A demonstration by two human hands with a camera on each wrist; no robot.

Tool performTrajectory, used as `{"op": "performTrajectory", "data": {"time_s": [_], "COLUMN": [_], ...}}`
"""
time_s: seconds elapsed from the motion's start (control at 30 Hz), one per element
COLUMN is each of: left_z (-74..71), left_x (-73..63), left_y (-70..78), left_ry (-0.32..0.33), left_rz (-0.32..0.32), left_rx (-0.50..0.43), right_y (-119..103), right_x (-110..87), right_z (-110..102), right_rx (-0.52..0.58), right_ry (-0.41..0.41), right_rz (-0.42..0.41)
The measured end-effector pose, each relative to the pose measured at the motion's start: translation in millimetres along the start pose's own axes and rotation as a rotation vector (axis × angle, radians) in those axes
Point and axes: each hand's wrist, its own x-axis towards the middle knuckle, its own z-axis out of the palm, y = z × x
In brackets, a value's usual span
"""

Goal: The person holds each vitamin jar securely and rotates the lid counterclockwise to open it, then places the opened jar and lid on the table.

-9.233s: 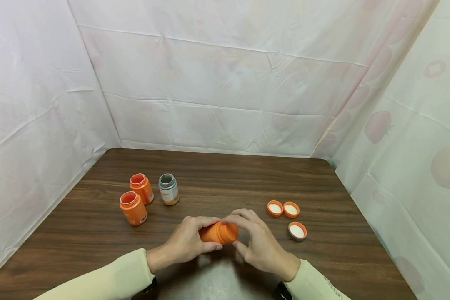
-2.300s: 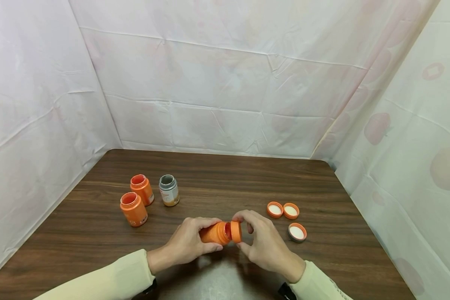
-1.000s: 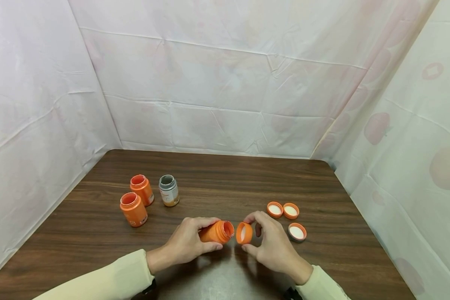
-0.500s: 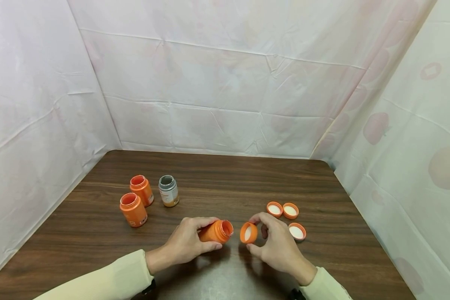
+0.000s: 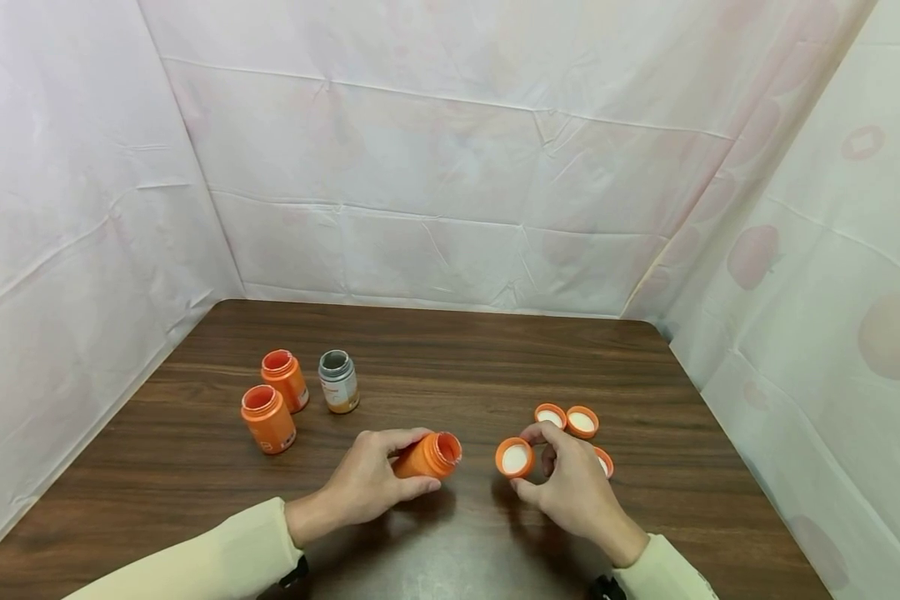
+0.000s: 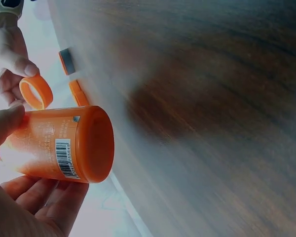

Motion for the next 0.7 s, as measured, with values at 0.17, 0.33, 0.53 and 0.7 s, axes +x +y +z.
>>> {"op": "performTrajectory", "data": {"time_s": [0.17,0.33,0.53,0.7], "left_z": [-1.6,-4.1,-6.3,-7.3], "left_x": [-1.1,-1.9,-3.5,-4.9], "left_y": [-0.5,-1.2,-2.6,-4.1], "left_ry": [0.015,0.038,0.066,0.074], "left_rz": [-0.009,-0.001,0.008,0.015], "left_rx": [-0.002,-0.022,-0.024,-0.02], "right_y": [6.7,14.2,24.5,30.6], "right_x": [0.5,1.7,2.5,3.9], "right_z": [-2.8,-6.0,-7.3,-9.9], "right_rx": [-0.019,-0.049,-0.09,-0.143], "right_ry": [0.021,0.037,0.068,0.053], "right_rz": [0.016,0.061,0.045,0.075]}}
